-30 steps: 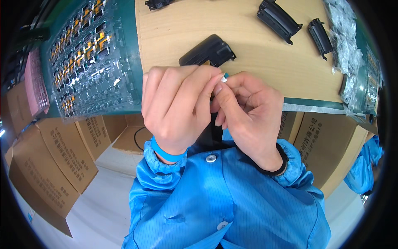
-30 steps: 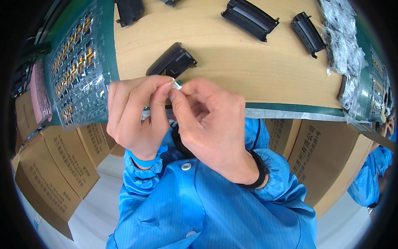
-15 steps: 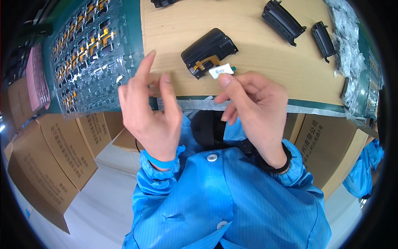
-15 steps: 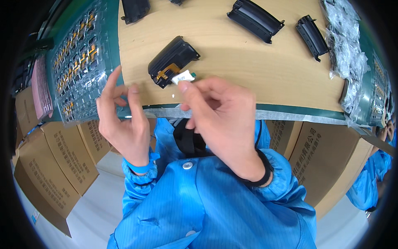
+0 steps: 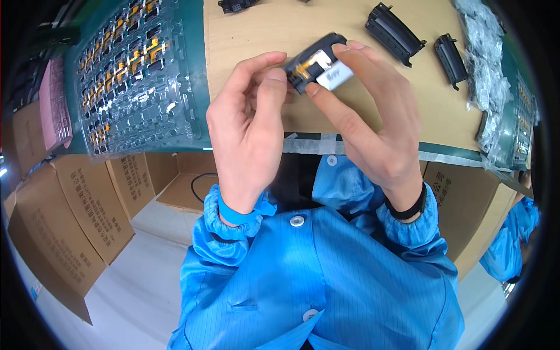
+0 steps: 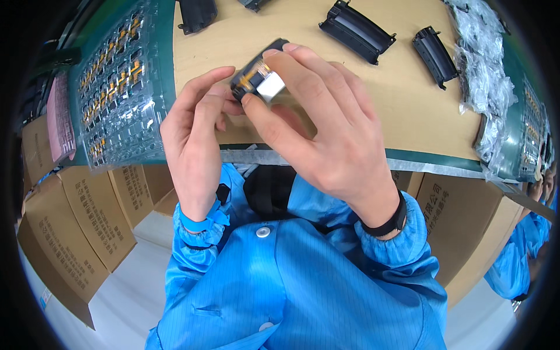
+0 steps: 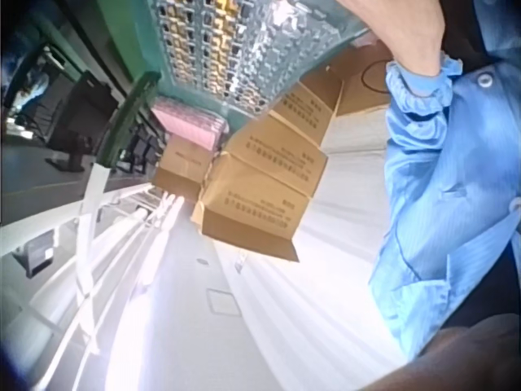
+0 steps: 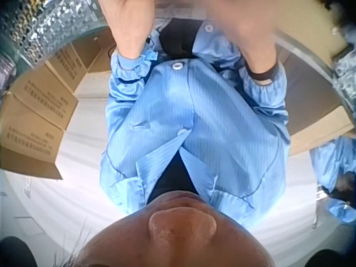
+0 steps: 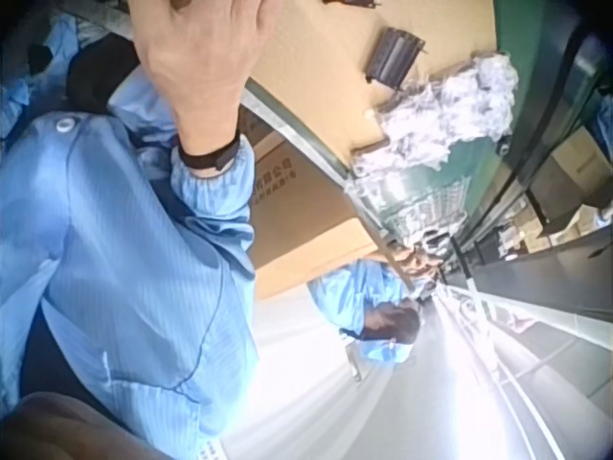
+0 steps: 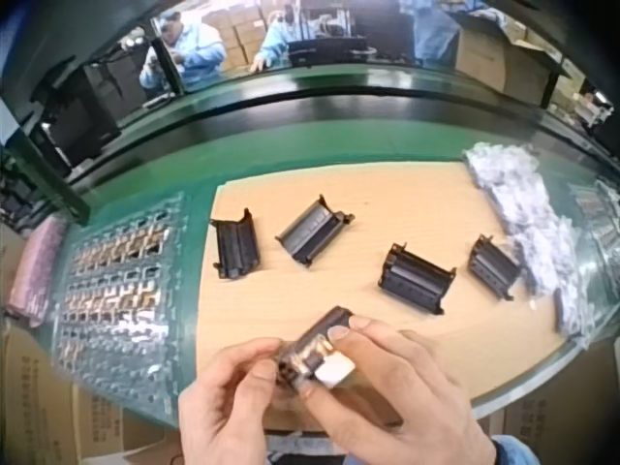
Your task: Assembling small electronic components into plastic housings on a production line.
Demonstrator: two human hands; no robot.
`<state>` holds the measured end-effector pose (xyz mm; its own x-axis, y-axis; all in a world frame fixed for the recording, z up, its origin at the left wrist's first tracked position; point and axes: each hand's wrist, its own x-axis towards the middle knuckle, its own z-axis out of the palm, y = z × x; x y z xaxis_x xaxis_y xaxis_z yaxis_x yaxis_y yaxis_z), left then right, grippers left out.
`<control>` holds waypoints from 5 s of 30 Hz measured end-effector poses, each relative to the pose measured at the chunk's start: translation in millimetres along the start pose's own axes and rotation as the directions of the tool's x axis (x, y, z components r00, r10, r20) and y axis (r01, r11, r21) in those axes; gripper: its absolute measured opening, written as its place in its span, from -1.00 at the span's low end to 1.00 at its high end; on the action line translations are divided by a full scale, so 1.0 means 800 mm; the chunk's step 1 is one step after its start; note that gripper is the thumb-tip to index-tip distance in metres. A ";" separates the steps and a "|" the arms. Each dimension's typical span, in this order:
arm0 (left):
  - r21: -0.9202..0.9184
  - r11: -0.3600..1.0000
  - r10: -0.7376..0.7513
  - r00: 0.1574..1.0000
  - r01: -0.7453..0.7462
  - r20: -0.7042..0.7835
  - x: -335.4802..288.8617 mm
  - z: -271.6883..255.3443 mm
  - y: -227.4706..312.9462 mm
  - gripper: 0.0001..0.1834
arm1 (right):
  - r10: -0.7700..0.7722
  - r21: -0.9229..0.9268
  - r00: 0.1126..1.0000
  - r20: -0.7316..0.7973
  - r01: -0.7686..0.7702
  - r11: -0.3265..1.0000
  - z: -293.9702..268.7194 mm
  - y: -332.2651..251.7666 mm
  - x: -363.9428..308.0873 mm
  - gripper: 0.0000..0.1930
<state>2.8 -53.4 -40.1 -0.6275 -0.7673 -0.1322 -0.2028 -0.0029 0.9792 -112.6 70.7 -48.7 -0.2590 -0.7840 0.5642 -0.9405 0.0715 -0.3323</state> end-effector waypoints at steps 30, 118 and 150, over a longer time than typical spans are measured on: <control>-0.505 0.853 -0.110 0.992 0.129 0.067 -0.043 -0.004 0.071 -0.78 | 0.060 0.269 0.995 -0.083 -0.036 0.963 -0.070 -0.031 0.009 -0.71; -0.224 0.962 -0.125 0.979 0.159 0.159 -0.031 -0.079 0.041 -0.80 | 0.758 0.859 0.474 0.449 -0.463 -0.219 -0.046 -0.064 0.046 -0.82; 0.676 0.700 0.499 0.835 -0.229 -0.233 -0.109 -0.182 -0.035 -0.88 | 0.809 0.672 0.482 0.338 -0.725 0.151 -0.077 0.239 0.224 -0.76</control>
<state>172.7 -80.1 -33.8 -0.4495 -0.7916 0.4139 -0.5063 0.6075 0.6120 -352.4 -18.2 35.3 -0.8111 -0.5278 -0.2521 0.1936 0.1646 -0.9672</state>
